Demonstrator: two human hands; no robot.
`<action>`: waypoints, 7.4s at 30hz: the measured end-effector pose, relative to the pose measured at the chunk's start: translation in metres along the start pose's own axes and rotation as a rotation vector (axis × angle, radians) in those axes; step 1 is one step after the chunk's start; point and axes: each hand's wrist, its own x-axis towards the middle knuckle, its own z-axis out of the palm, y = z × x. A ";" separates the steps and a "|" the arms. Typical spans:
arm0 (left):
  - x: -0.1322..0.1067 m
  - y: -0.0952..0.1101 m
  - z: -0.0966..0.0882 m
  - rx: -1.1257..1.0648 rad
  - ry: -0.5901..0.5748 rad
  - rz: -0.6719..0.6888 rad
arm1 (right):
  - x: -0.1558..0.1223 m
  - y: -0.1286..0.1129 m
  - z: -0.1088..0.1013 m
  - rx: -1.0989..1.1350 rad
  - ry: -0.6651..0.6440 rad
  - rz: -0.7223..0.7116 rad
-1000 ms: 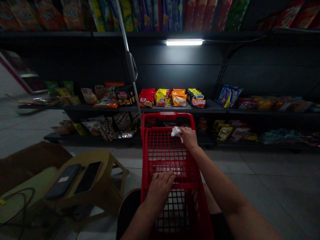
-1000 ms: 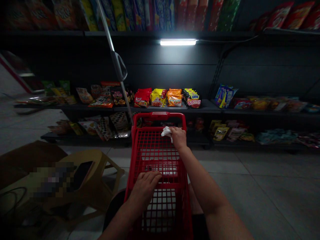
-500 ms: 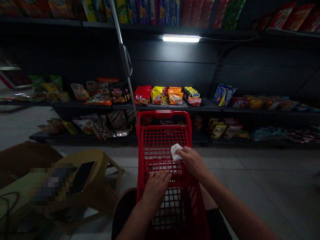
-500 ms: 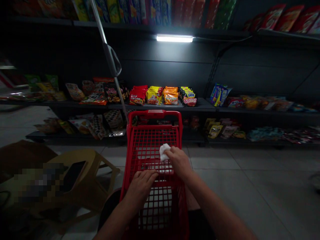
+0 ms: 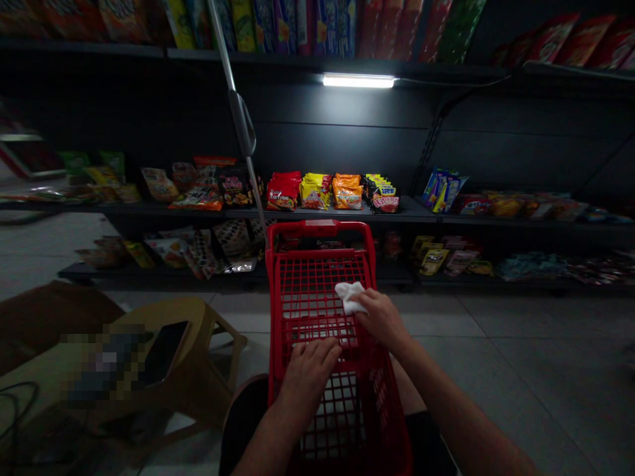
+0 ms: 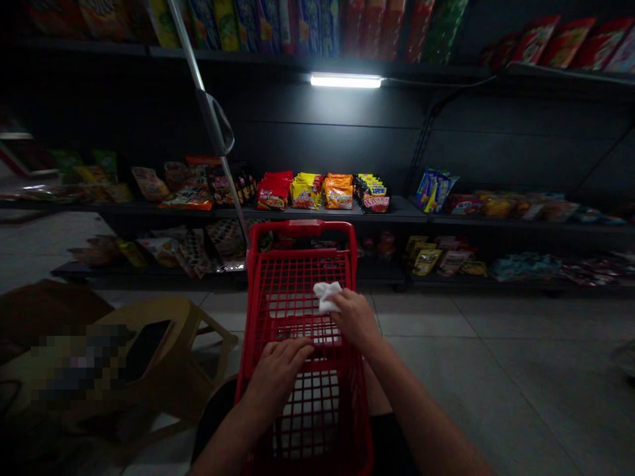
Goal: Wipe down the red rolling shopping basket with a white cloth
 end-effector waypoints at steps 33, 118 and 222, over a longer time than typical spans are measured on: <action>-0.004 0.010 -0.024 0.045 -0.090 -0.024 | 0.004 -0.001 -0.018 -0.031 -0.215 -0.267; -0.018 0.009 -0.019 -0.071 -0.098 -0.039 | -0.040 0.019 -0.058 0.156 -0.541 -0.378; -0.018 0.005 -0.019 -0.072 -0.172 -0.067 | -0.060 -0.028 -0.024 -0.109 -0.264 -0.107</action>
